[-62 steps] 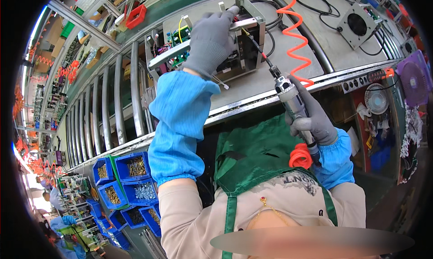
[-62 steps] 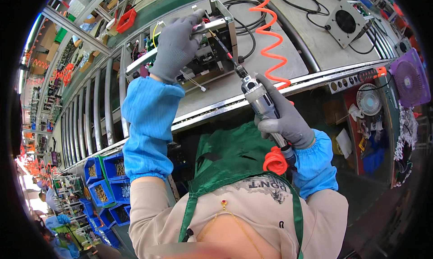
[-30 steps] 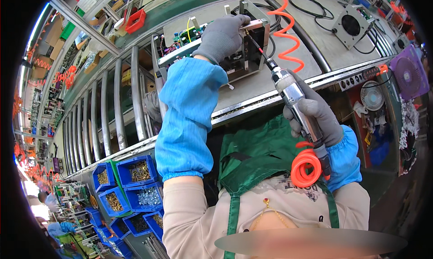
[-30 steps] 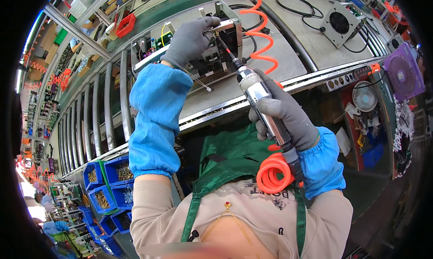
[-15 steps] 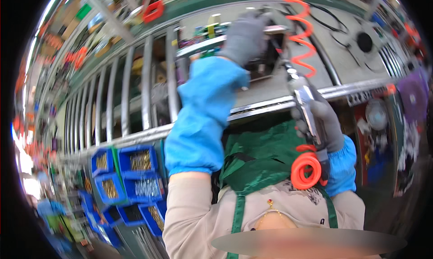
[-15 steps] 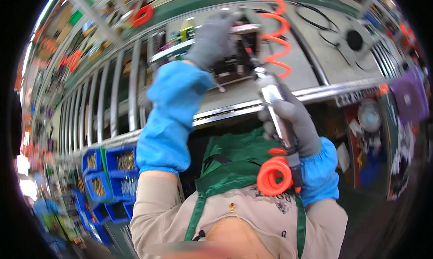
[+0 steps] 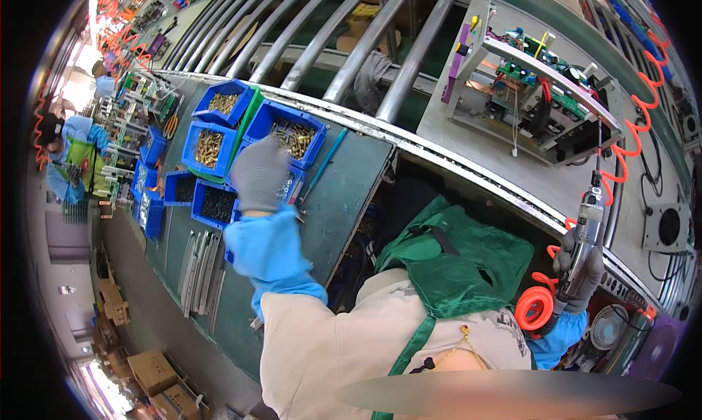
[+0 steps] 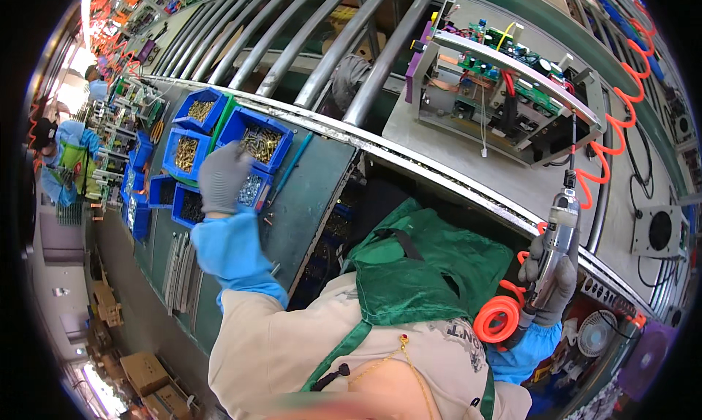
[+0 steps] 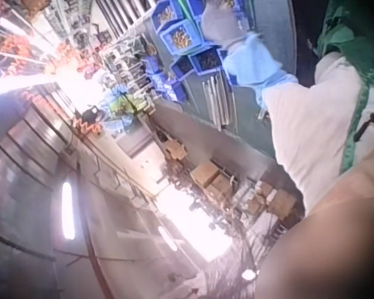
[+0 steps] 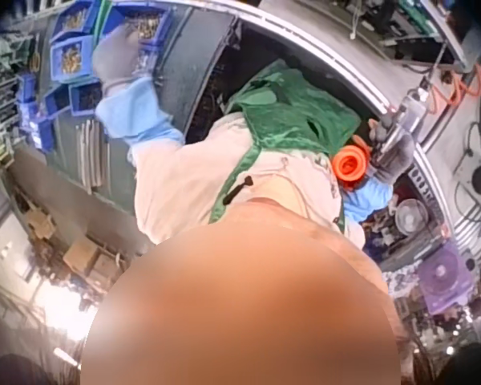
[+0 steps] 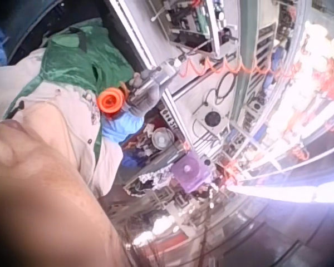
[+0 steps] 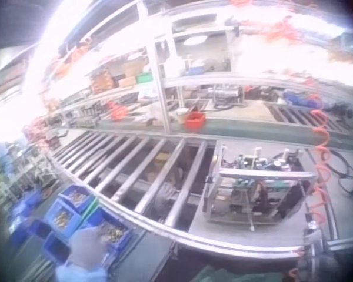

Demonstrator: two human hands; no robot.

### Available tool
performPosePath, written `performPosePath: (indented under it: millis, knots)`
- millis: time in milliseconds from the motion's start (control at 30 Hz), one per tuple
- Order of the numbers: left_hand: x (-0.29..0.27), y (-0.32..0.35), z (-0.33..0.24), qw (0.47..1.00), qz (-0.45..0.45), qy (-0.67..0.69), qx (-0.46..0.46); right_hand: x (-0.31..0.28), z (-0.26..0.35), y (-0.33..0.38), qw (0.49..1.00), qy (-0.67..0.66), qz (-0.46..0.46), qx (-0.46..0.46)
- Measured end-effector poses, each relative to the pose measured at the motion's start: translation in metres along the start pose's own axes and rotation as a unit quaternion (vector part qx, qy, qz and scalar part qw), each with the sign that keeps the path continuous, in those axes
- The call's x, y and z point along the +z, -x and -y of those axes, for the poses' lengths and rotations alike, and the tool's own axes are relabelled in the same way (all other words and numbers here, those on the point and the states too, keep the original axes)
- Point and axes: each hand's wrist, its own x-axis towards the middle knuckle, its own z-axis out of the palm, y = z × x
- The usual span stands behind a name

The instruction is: Assembling and wiring electronic components on an inverter frame using a pneumatic screwdriver on a factory assembly line.

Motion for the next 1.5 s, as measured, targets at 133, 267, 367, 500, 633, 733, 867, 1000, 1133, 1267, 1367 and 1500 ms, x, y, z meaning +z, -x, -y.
performPosePath:
  millis: [133, 267, 367, 500, 633, 733, 867, 1000, 1133, 1267, 1367, 1500]
  knots:
    - [0.034, 0.018, 0.063, 0.975, 0.16, -0.153, -0.024, 0.005, 0.002, -0.004, 1.0, 0.016, -0.014, -0.009]
    - [0.037, 0.006, 0.053, 0.953, 0.253, -0.16, -0.055, 0.009, 0.0, -0.003, 0.999, 0.043, -0.028, -0.018]
    - [0.042, 0.001, 0.068, 0.948, 0.28, -0.121, -0.096, 0.013, 0.003, 0.0, 0.998, 0.052, -0.03, -0.01]
    - [0.036, 0.008, 0.073, 0.977, 0.197, -0.08, -0.004, 0.015, 0.0, 0.001, 0.998, 0.053, -0.046, -0.003]
    - [0.038, 0.005, 0.072, 0.966, 0.25, -0.061, -0.036, 0.015, -0.001, -0.001, 0.998, 0.05, -0.03, -0.015]
    - [0.044, 0.001, 0.069, 0.968, 0.236, -0.077, -0.04, 0.018, 0.001, 0.003, 0.998, 0.044, -0.04, -0.017]
    - [0.038, 0.007, 0.083, 0.996, 0.058, 0.071, 0.001, 0.026, 0.012, 0.0, 0.996, 0.035, -0.085, 0.021]
    - [-0.001, -0.005, 0.041, 0.961, -0.024, 0.275, -0.012, 0.034, 0.024, -0.003, 0.994, 0.066, -0.056, 0.059]
    - [-0.046, -0.052, -0.121, 0.856, -0.021, 0.444, 0.263, 0.033, 0.022, -0.006, 0.994, 0.065, -0.058, 0.058]
    - [-0.06, -0.089, -0.301, 0.727, 0.051, 0.51, 0.457, 0.029, 0.03, -0.004, 0.989, 0.09, -0.09, 0.071]
    - [-0.055, -0.121, -0.384, 0.722, 0.15, 0.421, 0.529, 0.042, 0.033, -0.004, 0.99, 0.072, -0.085, 0.081]
    - [-0.045, -0.129, -0.441, 0.731, 0.301, 0.269, 0.551, 0.04, 0.034, -0.006, 0.989, 0.073, -0.076, 0.099]
